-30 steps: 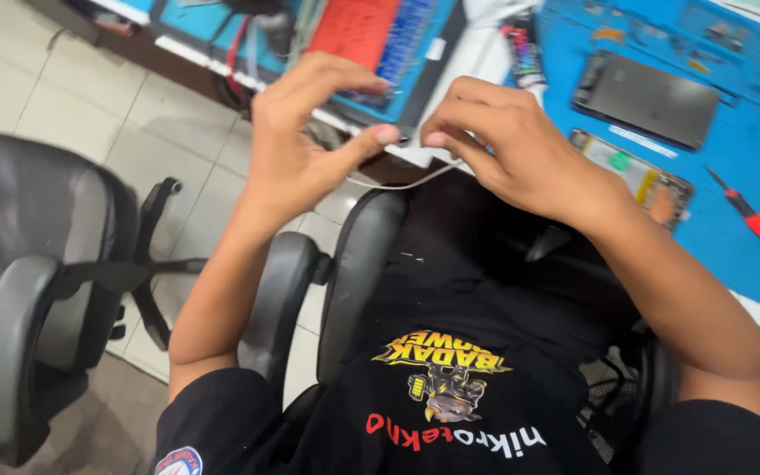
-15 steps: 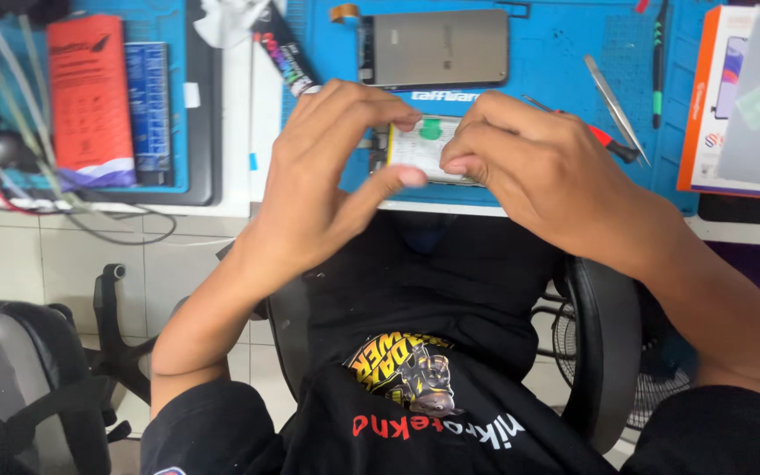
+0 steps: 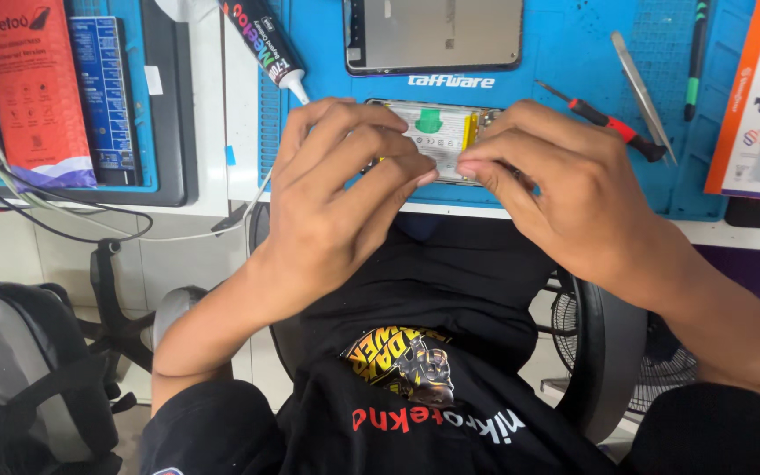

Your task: The person repairs a smartphone at a repair bench. They test a replacement screen on the powered phone, disconnect and handle the battery, work on the phone's internal components by hand, and repeatedly press and fit the frame and screen assembly together while checking the display.

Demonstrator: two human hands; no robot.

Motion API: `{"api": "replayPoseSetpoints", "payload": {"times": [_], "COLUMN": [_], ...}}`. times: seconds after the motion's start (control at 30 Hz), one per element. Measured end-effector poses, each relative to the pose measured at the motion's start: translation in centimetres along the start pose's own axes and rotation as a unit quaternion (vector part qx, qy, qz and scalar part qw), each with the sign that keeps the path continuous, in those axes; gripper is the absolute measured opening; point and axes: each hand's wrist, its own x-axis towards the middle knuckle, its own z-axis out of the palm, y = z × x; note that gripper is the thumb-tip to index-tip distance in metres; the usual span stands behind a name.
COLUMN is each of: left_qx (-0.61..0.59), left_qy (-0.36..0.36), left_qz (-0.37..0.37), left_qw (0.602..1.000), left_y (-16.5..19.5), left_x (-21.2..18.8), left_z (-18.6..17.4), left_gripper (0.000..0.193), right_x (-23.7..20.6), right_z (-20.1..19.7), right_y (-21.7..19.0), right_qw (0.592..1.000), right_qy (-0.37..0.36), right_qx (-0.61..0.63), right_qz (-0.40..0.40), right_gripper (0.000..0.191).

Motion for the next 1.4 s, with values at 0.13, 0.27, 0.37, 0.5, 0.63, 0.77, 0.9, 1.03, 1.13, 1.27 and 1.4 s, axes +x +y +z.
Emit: {"api": "replayPoseSetpoints", "payload": {"times": [0.13,0.27,0.37,0.5,0.63,0.77,0.9,1.03,1.13,1.27,1.4], "left_qx": [-0.059,-0.106,-0.129,-0.154,-0.169,-0.164,-0.053,-0.007,0.002,0.023,0.034], "left_qy": [-0.003,-0.006,-0.006,-0.008,-0.005,-0.005,0.021,0.036,0.039,0.024,0.006], "left_qz": [-0.061,-0.098,-0.102,-0.106,-0.117,-0.141,-0.147,-0.167,-0.189,-0.199,-0.187], "left_qw": [0.996,0.99,0.986,0.982,0.979,0.976,0.987,0.985,0.981,0.98,0.982], "left_y": [-1.1,-2.3,-2.7,-3.1,-3.5,-3.9,-3.1,-2.3,-2.1,-2.1,-2.3], "left_x": [-1.5,-2.7,-3.3,-3.8,-4.2,-4.5,-5.1,-6.0,-6.4,-6.6,-6.5], "left_z": [0.0,0.0,0.0,-0.1,0.1,1.2,3.1,4.6,5.1,5.3,5.4], "left_gripper": [0.015,0.014,0.013,0.012,0.011,0.009,0.01,0.012,0.013,0.014,0.014], "right_x": [0.7,1.3,1.3,1.2,1.2,1.2,1.3,1.3,1.0,0.7,0.6], "right_z": [0.6,1.4,2.3,3.0,3.5,3.4,3.3,4.0,4.7,5.1,5.3], "right_y": [0.0,-0.3,-0.6,-0.3,0.1,0.2,0.6,1.1,1.4,1.8,2.1], "right_qw": [0.999,0.999,0.999,0.999,0.999,0.998,0.996,0.995,0.994,0.99,0.987], "right_qy": [0.009,0.01,0.011,0.019,-0.004,-0.037,-0.072,-0.084,-0.081,-0.077,-0.085], "right_qx": [0.026,0.041,0.037,0.034,0.048,0.05,0.025,-0.036,-0.071,-0.118,-0.137], "right_qz": [0.018,0.014,0.016,0.006,0.014,0.018,0.044,0.038,0.021,-0.008,-0.005], "right_gripper": [0.022,0.036,0.036,0.019,0.016,0.014,0.011,0.013,0.013,0.014,0.015]}}
